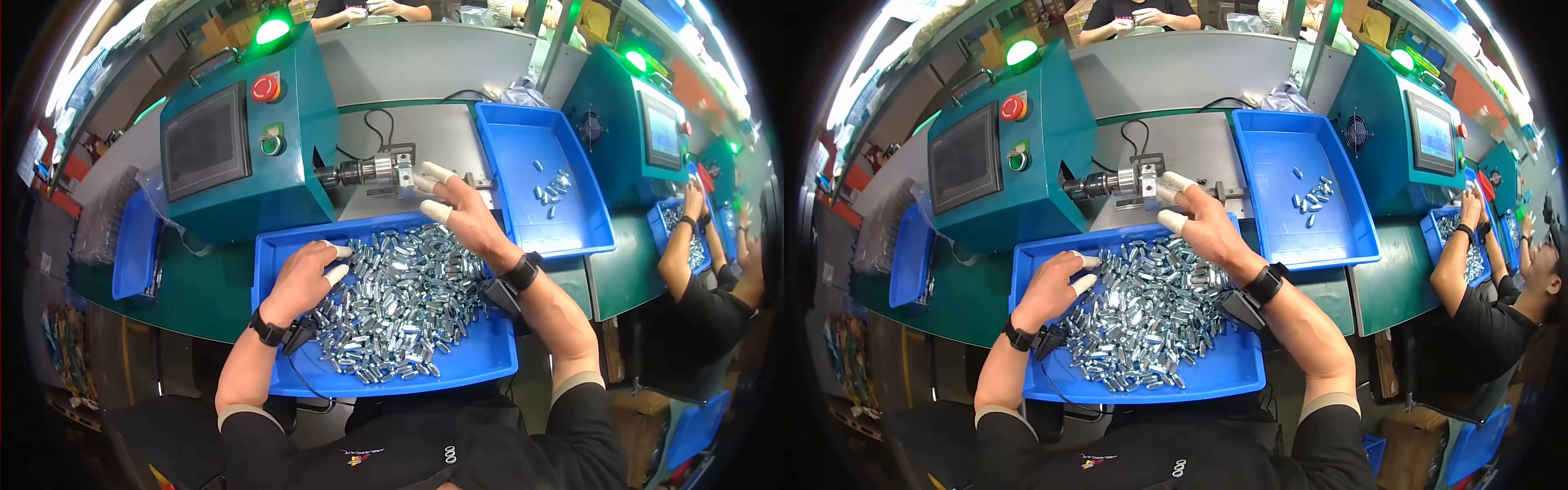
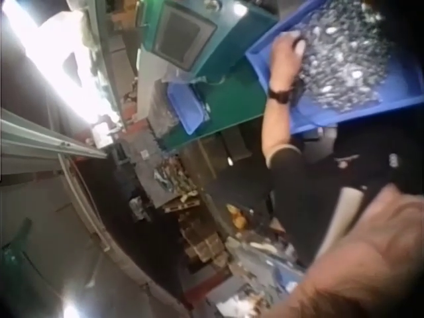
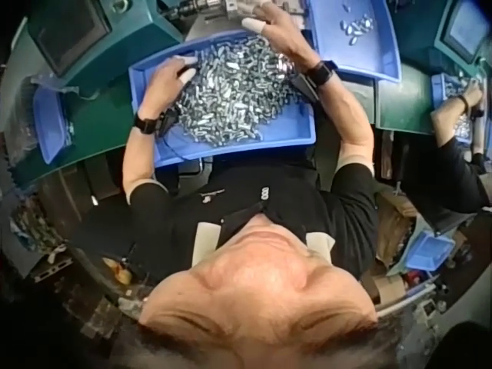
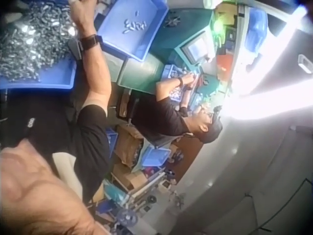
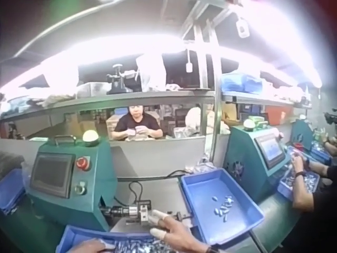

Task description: The person picks up a metal component from a blue tray, inserts it into the machine's clamp, and then places the processed part into a separate blue tray.

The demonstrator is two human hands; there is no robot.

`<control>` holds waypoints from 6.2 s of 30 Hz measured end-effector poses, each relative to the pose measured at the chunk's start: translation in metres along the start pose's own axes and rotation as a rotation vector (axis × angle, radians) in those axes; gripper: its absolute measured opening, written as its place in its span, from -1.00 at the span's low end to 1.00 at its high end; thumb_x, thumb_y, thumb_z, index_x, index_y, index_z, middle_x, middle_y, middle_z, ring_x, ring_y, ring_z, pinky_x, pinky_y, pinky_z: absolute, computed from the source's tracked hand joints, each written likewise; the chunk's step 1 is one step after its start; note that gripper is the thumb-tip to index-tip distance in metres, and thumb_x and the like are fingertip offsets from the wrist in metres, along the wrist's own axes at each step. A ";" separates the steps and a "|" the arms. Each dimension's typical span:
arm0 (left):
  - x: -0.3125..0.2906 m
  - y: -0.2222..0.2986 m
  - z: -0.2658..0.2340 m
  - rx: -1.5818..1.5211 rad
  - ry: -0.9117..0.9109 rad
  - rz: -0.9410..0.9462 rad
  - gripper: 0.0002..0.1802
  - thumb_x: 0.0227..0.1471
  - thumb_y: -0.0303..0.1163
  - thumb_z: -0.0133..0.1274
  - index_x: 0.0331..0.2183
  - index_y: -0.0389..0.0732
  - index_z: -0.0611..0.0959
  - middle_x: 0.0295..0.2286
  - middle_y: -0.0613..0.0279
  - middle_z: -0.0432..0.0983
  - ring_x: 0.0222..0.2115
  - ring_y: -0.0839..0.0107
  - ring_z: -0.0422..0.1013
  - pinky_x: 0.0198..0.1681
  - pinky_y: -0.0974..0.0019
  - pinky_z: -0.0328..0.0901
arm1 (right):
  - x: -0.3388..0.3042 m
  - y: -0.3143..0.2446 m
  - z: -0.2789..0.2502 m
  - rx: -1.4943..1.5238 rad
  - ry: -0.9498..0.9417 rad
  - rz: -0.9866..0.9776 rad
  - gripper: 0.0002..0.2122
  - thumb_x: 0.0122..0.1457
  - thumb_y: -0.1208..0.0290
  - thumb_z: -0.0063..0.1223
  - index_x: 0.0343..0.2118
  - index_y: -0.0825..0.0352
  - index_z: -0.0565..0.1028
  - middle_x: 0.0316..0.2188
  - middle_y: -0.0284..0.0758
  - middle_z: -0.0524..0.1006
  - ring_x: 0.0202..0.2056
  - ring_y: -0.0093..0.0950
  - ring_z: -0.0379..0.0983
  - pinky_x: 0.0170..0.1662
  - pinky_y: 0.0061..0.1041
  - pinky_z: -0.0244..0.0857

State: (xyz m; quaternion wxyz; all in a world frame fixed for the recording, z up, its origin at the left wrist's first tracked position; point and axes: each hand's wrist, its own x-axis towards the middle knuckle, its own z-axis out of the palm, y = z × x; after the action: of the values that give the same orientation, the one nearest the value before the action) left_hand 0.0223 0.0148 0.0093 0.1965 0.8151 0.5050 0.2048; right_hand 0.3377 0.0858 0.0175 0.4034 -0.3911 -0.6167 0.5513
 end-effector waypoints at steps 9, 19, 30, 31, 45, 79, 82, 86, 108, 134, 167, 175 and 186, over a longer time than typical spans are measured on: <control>0.004 0.002 -0.004 -0.043 -0.087 -0.052 -0.68 0.17 -0.41 0.28 -0.03 -0.21 0.73 -0.20 0.06 0.63 -0.12 -0.04 0.52 -0.06 0.02 0.42 | 0.005 0.002 -0.009 0.065 -0.067 -0.010 -0.31 0.36 0.48 0.18 0.49 0.41 0.16 0.39 -0.07 0.40 0.38 -0.26 0.35 0.42 -0.28 0.21; 0.003 -0.001 -0.003 -0.066 -0.073 -0.047 -0.67 0.16 -0.43 0.28 -0.01 -0.19 0.73 -0.19 0.07 0.62 -0.10 -0.04 0.51 -0.05 0.03 0.42 | 0.007 0.010 -0.011 0.045 0.068 0.096 -0.36 0.38 0.48 0.16 0.48 0.35 0.20 0.34 -0.14 0.46 0.27 -0.32 0.46 0.16 -0.39 0.44; -0.003 -0.001 -0.005 -0.071 -0.097 -0.053 -0.63 0.13 -0.46 0.28 0.01 -0.17 0.73 -0.16 0.09 0.61 -0.08 -0.02 0.52 0.00 0.06 0.42 | 0.003 0.010 -0.005 -0.031 0.021 -0.103 -0.35 0.39 0.43 0.16 0.49 0.34 0.18 0.31 -0.16 0.49 0.27 -0.33 0.46 0.11 -0.44 0.47; -0.003 -0.002 -0.004 -0.069 -0.091 -0.052 -0.63 0.13 -0.46 0.28 0.01 -0.17 0.73 -0.16 0.09 0.61 -0.08 -0.02 0.52 0.00 0.06 0.42 | 0.004 0.012 -0.006 -0.050 0.040 -0.088 -0.35 0.39 0.43 0.16 0.49 0.33 0.17 0.31 -0.15 0.49 0.26 -0.33 0.46 0.10 -0.44 0.47; -0.007 -0.008 0.005 -0.024 -0.031 0.011 -0.65 0.14 -0.44 0.30 -0.01 -0.20 0.72 -0.17 0.04 0.60 -0.08 -0.06 0.51 -0.01 0.04 0.41 | 0.018 0.009 -0.005 -0.312 0.448 0.010 -0.44 0.33 0.31 0.28 0.33 0.40 0.40 -0.12 -0.13 0.71 -0.12 -0.33 0.68 -0.11 -0.42 0.52; 0.007 -0.001 0.034 0.114 0.144 0.114 -0.66 0.16 -0.41 0.27 -0.01 -0.11 0.74 -0.24 0.14 0.56 -0.16 0.00 0.52 -0.13 0.02 0.43 | -0.066 0.021 -0.083 -0.644 0.707 -0.301 -0.53 0.25 0.43 0.33 0.22 0.35 0.54 -0.07 -0.12 0.68 -0.07 -0.31 0.66 -0.20 -0.43 0.55; 0.012 0.004 0.033 0.205 0.129 0.187 -0.66 0.13 -0.49 0.31 -0.02 -0.18 0.73 -0.29 0.14 0.61 -0.25 0.08 0.57 -0.17 0.13 0.45 | -0.074 0.023 -0.081 -0.628 0.731 -0.393 -0.54 0.25 0.45 0.32 0.21 0.36 0.54 -0.08 -0.14 0.69 -0.11 -0.33 0.66 -0.25 -0.46 0.54; 0.021 0.031 0.023 0.025 0.035 -0.051 -0.72 0.13 -0.54 0.31 -0.08 -0.23 0.72 -0.30 0.20 0.66 -0.28 0.32 0.61 -0.18 0.25 0.47 | -0.084 0.026 -0.086 -0.564 0.766 -0.428 -0.56 0.24 0.46 0.32 0.19 0.38 0.55 -0.09 -0.15 0.69 -0.14 -0.36 0.66 -0.29 -0.47 0.54; 0.189 0.079 0.026 -0.096 0.180 0.092 -0.82 0.12 -0.54 0.31 -0.18 -0.24 0.75 -0.28 0.17 0.70 -0.26 0.31 0.62 -0.13 0.25 0.47 | -0.087 0.028 -0.088 -0.523 0.743 -0.438 -0.72 0.24 0.50 0.29 0.01 0.37 0.62 -0.14 -0.21 0.66 -0.19 -0.33 0.65 -0.33 -0.47 0.52; 0.140 0.084 0.014 0.465 0.326 0.561 -0.77 0.13 -0.51 0.27 -0.13 -0.21 0.77 -0.28 0.05 0.64 -0.13 0.04 0.53 -0.10 0.08 0.44 | -0.085 0.028 -0.086 -0.487 0.676 -0.324 -0.68 0.28 0.46 0.27 0.07 0.37 0.61 -0.03 -0.18 0.67 -0.11 -0.41 0.66 -0.24 -0.45 0.53; 0.003 -0.001 0.003 0.010 -0.011 -0.019 -0.67 0.14 -0.42 0.31 -0.04 -0.24 0.75 -0.13 0.01 0.65 -0.08 -0.06 0.54 0.02 0.06 0.43 | -0.003 -0.004 -0.007 0.144 -0.049 0.009 -0.28 0.39 0.22 0.14 0.49 0.45 0.13 0.39 -0.14 0.41 0.35 -0.29 0.38 0.33 -0.31 0.31; 0.003 0.001 0.002 0.006 -0.001 -0.009 -0.67 0.13 -0.43 0.31 -0.04 -0.24 0.74 -0.14 0.01 0.64 -0.08 -0.07 0.53 0.03 0.06 0.42 | -0.002 0.000 -0.008 0.169 -0.048 0.017 -0.30 0.40 0.24 0.14 0.49 0.43 0.16 0.38 -0.16 0.43 0.34 -0.31 0.40 0.30 -0.32 0.33; 0.001 0.000 0.003 0.003 0.001 -0.001 -0.66 0.13 -0.44 0.31 -0.03 -0.25 0.74 -0.13 0.01 0.64 -0.08 -0.07 0.52 0.03 0.05 0.41 | -0.003 -0.004 -0.007 0.165 -0.030 0.040 -0.33 0.41 0.25 0.15 0.48 0.39 0.19 0.37 -0.19 0.44 0.30 -0.35 0.44 0.25 -0.35 0.36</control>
State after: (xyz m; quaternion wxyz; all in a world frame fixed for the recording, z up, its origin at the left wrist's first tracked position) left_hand 0.0239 0.0159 0.0071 0.1951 0.8150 0.5059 0.2044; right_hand 0.3450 0.0853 0.0220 0.4139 -0.3607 -0.5671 0.6141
